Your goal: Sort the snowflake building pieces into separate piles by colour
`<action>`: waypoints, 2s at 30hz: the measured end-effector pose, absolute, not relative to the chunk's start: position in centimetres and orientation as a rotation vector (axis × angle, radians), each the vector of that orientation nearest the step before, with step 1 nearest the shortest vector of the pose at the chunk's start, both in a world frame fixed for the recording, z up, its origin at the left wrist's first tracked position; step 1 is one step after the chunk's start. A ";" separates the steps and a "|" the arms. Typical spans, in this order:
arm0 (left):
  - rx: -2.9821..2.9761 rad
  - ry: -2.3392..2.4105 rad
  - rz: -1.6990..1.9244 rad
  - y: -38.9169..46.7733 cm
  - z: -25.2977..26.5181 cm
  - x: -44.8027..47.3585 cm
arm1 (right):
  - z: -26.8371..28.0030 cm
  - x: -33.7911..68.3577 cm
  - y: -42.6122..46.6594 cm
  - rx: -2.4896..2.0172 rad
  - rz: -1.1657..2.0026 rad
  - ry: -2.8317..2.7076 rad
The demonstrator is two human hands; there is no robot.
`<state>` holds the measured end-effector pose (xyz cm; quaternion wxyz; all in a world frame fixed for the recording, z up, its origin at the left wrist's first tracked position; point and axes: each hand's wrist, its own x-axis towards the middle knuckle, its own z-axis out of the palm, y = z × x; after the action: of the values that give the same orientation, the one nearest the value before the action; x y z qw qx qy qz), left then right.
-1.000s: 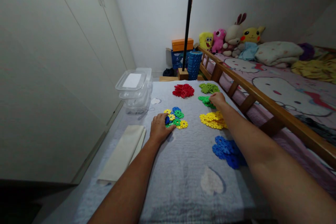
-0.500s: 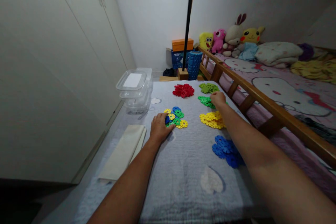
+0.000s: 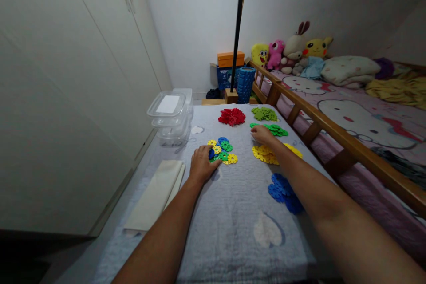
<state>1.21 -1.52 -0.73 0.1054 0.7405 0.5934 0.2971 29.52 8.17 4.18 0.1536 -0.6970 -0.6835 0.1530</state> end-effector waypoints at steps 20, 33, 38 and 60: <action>2.143 1.703 0.939 -1.4 -0.8 1.1 | 2.3 20.5 -2.5 -1.833 0.346 -2.210; 2.134 1.730 0.966 -1.1 -0.7 1.0 | 5.0 27.4 -1.6 -1.788 0.446 -1.694; 2.165 1.746 0.937 -1.1 -0.8 1.0 | 5.5 33.3 -1.7 -1.956 0.187 -1.419; 2.134 1.750 0.969 -1.0 -0.8 0.9 | 5.4 29.1 -2.5 -1.927 -0.152 -1.666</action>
<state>0.93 -1.00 -0.82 0.1080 0.7252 0.5949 0.3294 29.07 -2.46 5.43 0.2907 -0.7224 -0.6248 -0.0569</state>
